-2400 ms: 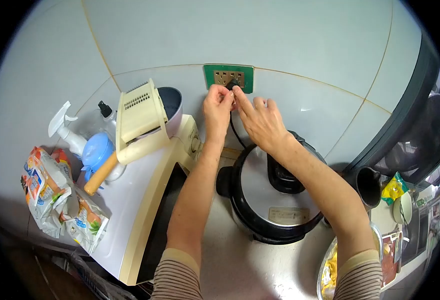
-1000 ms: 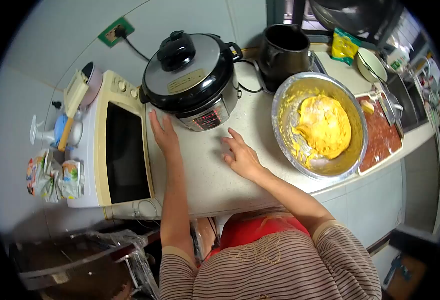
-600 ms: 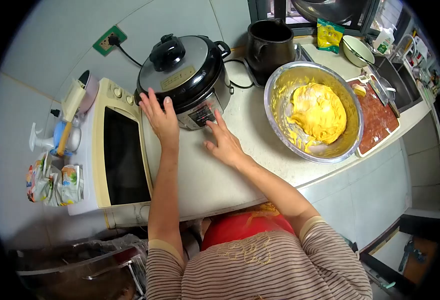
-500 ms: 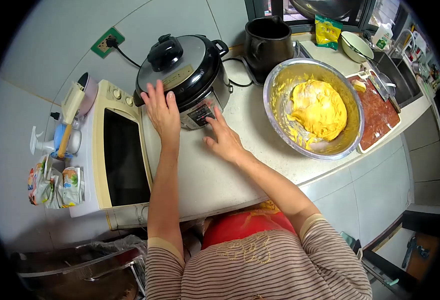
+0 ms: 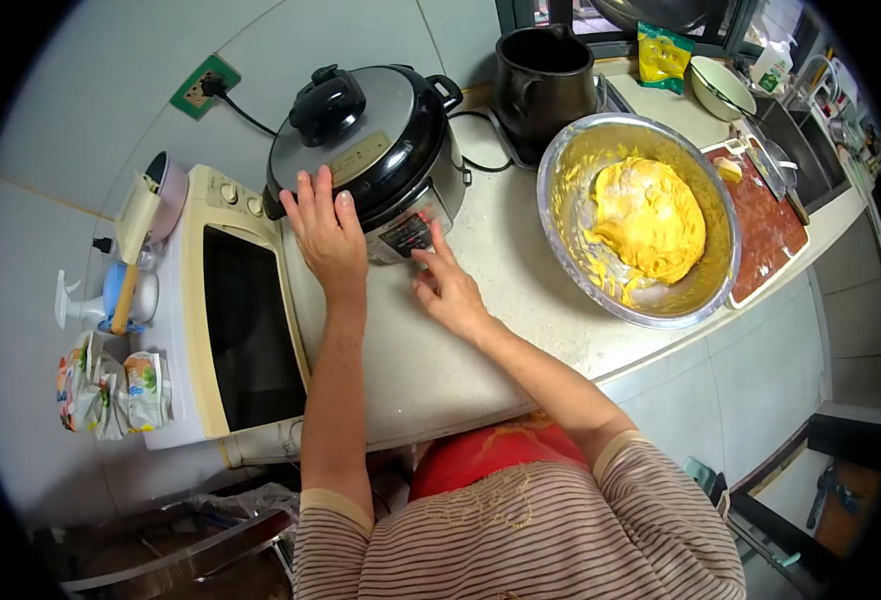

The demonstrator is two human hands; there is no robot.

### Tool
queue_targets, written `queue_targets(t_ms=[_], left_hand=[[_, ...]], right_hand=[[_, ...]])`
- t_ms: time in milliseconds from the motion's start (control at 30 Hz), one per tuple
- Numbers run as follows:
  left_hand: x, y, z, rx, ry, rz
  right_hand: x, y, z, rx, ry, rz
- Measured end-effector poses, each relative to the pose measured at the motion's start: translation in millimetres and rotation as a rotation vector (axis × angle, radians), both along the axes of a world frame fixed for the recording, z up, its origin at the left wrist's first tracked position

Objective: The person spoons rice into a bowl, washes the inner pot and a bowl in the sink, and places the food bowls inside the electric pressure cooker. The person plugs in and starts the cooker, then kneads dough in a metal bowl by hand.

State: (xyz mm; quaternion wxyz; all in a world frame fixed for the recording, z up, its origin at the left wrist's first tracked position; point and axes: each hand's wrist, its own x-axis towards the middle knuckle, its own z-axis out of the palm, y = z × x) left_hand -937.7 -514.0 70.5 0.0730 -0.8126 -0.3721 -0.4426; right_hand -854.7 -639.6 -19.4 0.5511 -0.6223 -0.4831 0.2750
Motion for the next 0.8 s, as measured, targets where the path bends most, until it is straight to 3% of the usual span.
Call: queue_targets(t_ms=[300, 400, 600, 700, 800], left_hand=[[2, 0, -1, -0.034, -0.014, 0.011], [2, 2, -1, -0.009, -0.003, 0.006], [2, 3, 0, 0.021, 0.015, 0.011], [1, 1, 2, 0.014, 0.017, 0.008], [0, -1, 5, 0.012, 0.019, 0.013]], right_hand=[[0, 6, -7, 0.036, -0.051, -0.079], [-1, 7, 9, -0.081, -0.336, -0.073], [5, 19, 31, -0.214, -0.537, 0.047], [10, 12, 29, -0.092, -0.445, 0.032], [16, 4, 40, -0.165, -0.310, -0.031]])
